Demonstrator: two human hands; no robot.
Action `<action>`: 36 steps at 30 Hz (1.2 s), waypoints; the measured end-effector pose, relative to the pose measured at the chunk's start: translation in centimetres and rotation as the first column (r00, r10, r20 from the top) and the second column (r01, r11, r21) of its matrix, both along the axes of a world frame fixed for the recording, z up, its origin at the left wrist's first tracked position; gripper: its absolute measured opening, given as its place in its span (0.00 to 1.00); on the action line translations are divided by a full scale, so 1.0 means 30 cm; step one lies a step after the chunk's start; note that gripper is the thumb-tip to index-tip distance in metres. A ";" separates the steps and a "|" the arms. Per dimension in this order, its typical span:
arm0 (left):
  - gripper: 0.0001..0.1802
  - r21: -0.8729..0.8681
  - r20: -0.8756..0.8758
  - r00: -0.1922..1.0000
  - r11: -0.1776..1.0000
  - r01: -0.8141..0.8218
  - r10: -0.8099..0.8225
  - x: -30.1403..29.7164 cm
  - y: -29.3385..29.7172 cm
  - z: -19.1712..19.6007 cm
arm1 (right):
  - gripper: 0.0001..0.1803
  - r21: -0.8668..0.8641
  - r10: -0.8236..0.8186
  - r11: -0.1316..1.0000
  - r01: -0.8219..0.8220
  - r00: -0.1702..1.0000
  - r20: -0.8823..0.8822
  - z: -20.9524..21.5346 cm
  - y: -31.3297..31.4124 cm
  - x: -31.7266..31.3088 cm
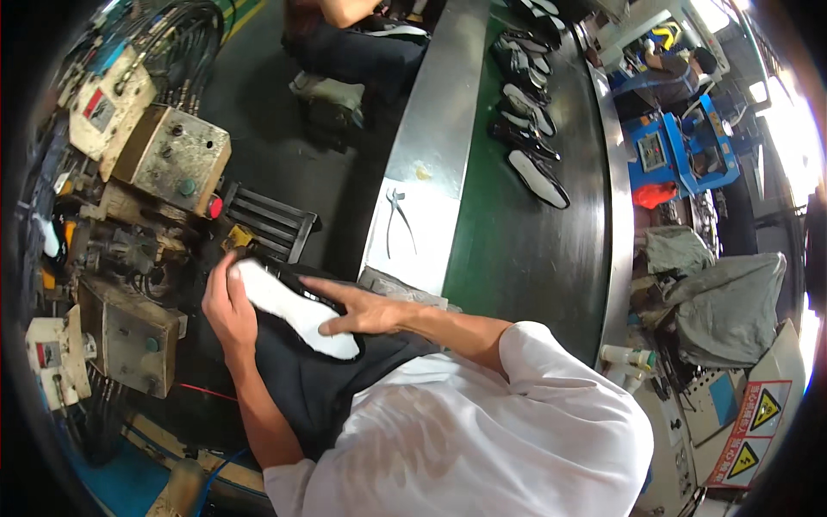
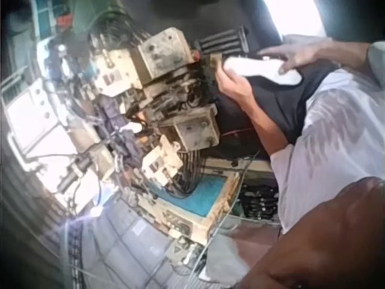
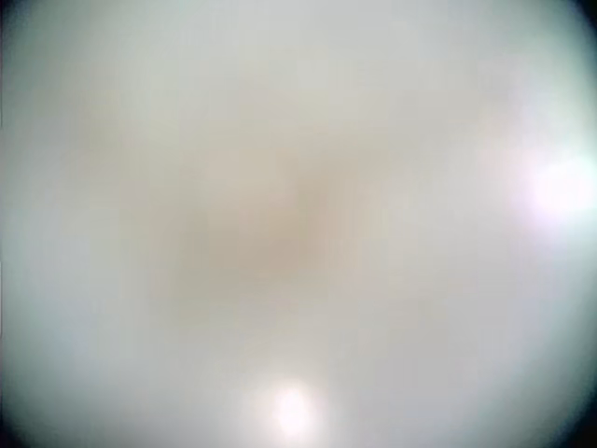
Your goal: The person attaches white shoe soles to black shoe uppers on a factory assembly line. They use a wrench to tighten the shoes in a machine, then remove them and place them on a conveyor belt. The process is repeated for multiple shoes throughout the clip.
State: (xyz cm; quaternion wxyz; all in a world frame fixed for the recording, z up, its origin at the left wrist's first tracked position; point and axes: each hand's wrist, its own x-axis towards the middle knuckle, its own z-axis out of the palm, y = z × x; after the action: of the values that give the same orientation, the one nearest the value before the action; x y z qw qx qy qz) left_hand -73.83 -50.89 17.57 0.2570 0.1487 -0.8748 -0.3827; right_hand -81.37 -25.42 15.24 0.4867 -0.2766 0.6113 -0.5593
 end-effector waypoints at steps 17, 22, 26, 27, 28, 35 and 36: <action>0.19 0.170 0.069 0.965 0.950 -0.263 0.254 0.274 0.027 -0.143 | 0.34 -0.133 -0.006 0.989 -0.060 0.894 -0.449 -0.017 -0.413 0.073; 0.33 0.957 -0.263 0.893 -0.017 0.289 0.364 0.255 0.139 -0.363 | 0.36 -0.117 -0.023 0.993 0.034 0.995 0.095 -0.145 -0.317 0.000; 0.35 0.982 -0.136 0.924 -0.074 0.172 0.357 0.269 0.199 -0.453 | 0.35 -0.070 -0.153 0.983 0.170 0.968 0.198 -0.234 -0.257 0.008; 0.36 0.984 -0.175 0.926 0.020 0.178 0.335 0.265 0.207 -0.412 | 0.35 -0.040 -0.155 0.984 0.172 0.949 0.276 -0.234 -0.265 0.023; 0.38 0.971 -0.233 0.927 0.115 0.208 0.295 0.253 0.212 -0.365 | 0.35 -0.015 -0.165 0.984 0.180 0.930 0.328 -0.229 -0.274 0.027; 0.36 0.887 -0.031 0.947 0.446 -0.122 0.320 0.224 0.284 -0.251 | 0.35 0.098 0.050 0.995 -0.020 0.950 -0.309 -0.125 -0.293 0.009; 0.37 0.819 0.015 0.948 0.540 -0.194 0.318 0.221 0.293 -0.270 | 0.35 0.129 0.065 0.991 -0.022 0.941 -0.332 -0.121 -0.296 0.010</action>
State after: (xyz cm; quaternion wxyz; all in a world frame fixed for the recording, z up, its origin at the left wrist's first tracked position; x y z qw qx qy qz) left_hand -67.19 -42.11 9.46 0.2724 0.3497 -0.5513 -0.7069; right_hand -81.08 -34.31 11.62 0.4040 -0.3505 0.7125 -0.4542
